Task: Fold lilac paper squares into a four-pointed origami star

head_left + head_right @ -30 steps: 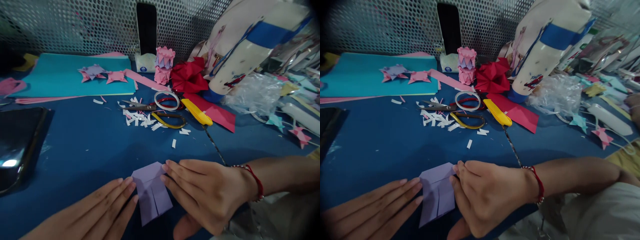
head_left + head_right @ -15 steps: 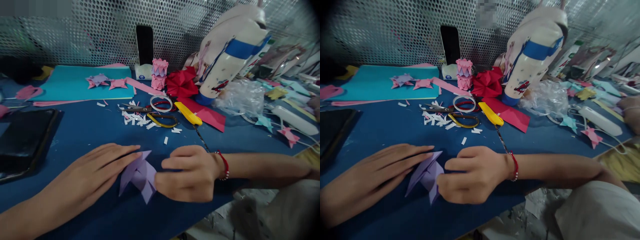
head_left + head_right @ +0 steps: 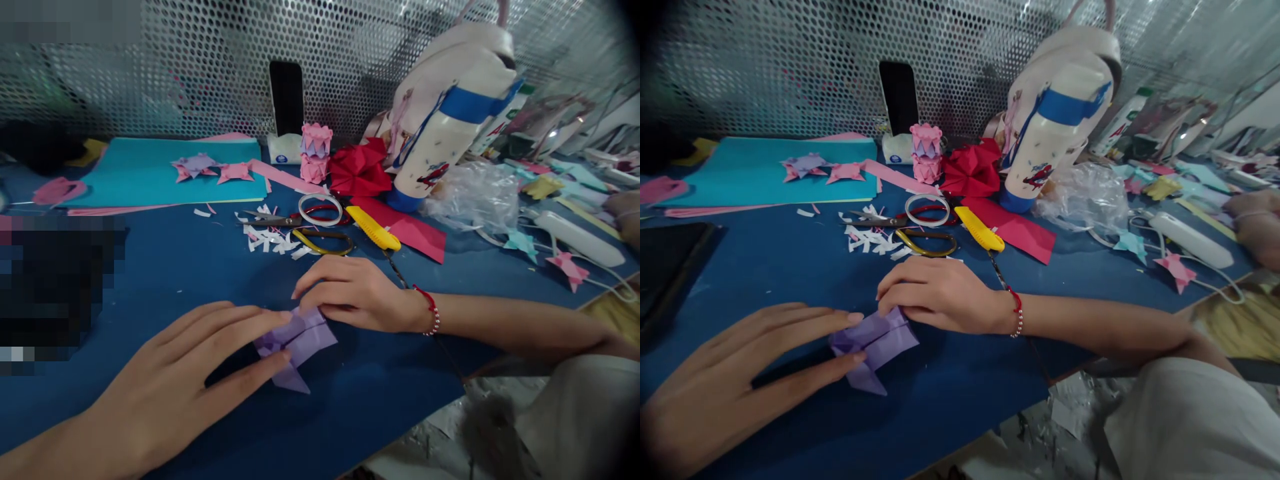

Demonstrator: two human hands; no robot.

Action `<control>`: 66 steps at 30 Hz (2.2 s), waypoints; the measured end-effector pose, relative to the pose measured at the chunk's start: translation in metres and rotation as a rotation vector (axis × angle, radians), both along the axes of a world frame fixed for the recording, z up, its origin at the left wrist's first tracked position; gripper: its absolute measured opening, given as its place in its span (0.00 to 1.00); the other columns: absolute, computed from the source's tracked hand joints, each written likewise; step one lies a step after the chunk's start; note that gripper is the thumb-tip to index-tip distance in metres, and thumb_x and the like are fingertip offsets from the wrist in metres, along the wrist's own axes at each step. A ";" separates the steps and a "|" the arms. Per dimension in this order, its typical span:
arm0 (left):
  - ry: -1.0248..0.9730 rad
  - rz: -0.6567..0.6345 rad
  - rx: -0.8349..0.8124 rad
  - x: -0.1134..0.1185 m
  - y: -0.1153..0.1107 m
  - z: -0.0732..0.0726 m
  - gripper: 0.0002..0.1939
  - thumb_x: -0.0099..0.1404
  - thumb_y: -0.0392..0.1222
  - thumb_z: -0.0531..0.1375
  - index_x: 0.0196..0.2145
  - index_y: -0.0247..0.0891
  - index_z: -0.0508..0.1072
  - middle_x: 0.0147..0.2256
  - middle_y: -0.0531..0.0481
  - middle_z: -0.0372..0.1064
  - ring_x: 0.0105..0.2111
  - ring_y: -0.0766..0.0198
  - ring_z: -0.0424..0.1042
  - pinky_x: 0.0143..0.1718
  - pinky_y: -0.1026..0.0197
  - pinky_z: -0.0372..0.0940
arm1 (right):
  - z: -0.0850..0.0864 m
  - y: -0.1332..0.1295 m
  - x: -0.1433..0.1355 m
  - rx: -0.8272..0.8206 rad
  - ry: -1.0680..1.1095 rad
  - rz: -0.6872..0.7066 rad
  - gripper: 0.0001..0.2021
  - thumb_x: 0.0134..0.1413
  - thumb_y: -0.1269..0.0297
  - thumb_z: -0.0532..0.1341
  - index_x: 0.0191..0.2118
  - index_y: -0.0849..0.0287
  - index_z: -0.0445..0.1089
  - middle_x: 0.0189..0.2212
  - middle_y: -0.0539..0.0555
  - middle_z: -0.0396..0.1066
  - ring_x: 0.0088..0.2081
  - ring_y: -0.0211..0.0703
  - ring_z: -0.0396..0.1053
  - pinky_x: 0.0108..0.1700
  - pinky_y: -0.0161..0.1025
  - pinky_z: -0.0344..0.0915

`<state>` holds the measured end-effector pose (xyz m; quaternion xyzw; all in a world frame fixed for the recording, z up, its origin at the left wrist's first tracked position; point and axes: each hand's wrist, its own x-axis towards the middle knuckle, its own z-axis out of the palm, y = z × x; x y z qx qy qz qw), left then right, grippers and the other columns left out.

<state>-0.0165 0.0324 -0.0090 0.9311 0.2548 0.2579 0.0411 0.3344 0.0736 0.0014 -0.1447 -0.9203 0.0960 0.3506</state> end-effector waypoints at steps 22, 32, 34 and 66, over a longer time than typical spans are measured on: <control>0.077 -0.196 0.186 0.000 0.016 0.002 0.18 0.89 0.29 0.58 0.57 0.48 0.86 0.54 0.52 0.88 0.56 0.57 0.85 0.71 0.52 0.75 | -0.007 -0.005 0.001 -0.309 -0.118 0.038 0.10 0.95 0.58 0.68 0.64 0.58 0.83 0.47 0.55 0.87 0.48 0.47 0.79 0.56 0.43 0.75; 0.072 -0.156 0.141 0.020 -0.009 -0.002 0.28 1.01 0.55 0.50 0.63 0.44 0.90 0.59 0.55 0.92 0.62 0.61 0.82 0.96 0.53 0.30 | 0.000 0.008 0.006 -0.245 -0.078 -0.019 0.10 0.95 0.63 0.66 0.58 0.56 0.88 0.50 0.57 0.89 0.52 0.47 0.81 0.61 0.45 0.79; 0.103 -0.171 0.160 0.016 -0.009 -0.004 0.26 1.01 0.55 0.53 0.66 0.44 0.90 0.64 0.54 0.91 0.66 0.61 0.83 0.97 0.50 0.30 | 0.003 0.008 0.007 -0.209 -0.108 -0.039 0.11 0.95 0.63 0.66 0.55 0.55 0.88 0.52 0.57 0.88 0.53 0.47 0.81 0.62 0.46 0.79; -0.012 -0.103 0.018 0.014 -0.027 -0.019 0.21 0.98 0.55 0.60 0.74 0.43 0.83 0.70 0.52 0.89 0.75 0.58 0.81 0.96 0.50 0.46 | 0.016 -0.009 0.004 0.101 -0.280 0.019 0.12 0.94 0.68 0.67 0.55 0.51 0.91 0.50 0.49 0.90 0.50 0.43 0.77 0.50 0.43 0.73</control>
